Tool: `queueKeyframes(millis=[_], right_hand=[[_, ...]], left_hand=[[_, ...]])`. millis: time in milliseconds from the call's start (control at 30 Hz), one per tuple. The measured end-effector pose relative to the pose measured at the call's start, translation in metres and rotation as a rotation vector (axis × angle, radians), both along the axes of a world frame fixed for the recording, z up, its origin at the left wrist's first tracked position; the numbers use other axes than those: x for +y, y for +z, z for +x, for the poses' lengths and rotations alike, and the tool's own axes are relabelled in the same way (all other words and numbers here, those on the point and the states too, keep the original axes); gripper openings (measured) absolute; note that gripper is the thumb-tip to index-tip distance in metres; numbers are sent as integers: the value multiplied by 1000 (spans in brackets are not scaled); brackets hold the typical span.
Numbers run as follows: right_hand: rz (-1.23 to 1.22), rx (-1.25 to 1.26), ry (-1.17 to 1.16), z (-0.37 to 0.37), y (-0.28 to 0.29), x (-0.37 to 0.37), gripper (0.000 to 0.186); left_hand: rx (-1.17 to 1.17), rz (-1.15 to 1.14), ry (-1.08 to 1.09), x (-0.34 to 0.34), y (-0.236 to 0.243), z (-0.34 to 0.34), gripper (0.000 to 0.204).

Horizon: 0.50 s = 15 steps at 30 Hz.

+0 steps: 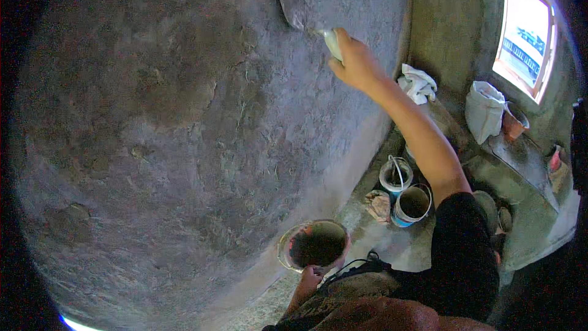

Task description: Plastering a concrete wall using a trowel and plaster from a bucket.

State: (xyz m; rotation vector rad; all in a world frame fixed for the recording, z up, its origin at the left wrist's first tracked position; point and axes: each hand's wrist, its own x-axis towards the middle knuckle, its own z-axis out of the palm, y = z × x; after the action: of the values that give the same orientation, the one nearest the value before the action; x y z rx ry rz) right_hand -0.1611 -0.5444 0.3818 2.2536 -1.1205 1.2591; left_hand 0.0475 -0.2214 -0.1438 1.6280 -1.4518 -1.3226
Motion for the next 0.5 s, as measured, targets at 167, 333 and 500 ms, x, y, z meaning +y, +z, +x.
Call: queueKeyframes(millis=[167,333,500], right_hand=[[-54,-151,-68,-33,25,-16,54],[-62,-171,-117,-13,33,-43,51],[74,-39,143,26,-25,15,49]], left_hand=[[-72,-2,-29,11,-19,6,38],[-56,-109,7,20,-74,16,41],[-18,-67,88,55,-39,29,33]])
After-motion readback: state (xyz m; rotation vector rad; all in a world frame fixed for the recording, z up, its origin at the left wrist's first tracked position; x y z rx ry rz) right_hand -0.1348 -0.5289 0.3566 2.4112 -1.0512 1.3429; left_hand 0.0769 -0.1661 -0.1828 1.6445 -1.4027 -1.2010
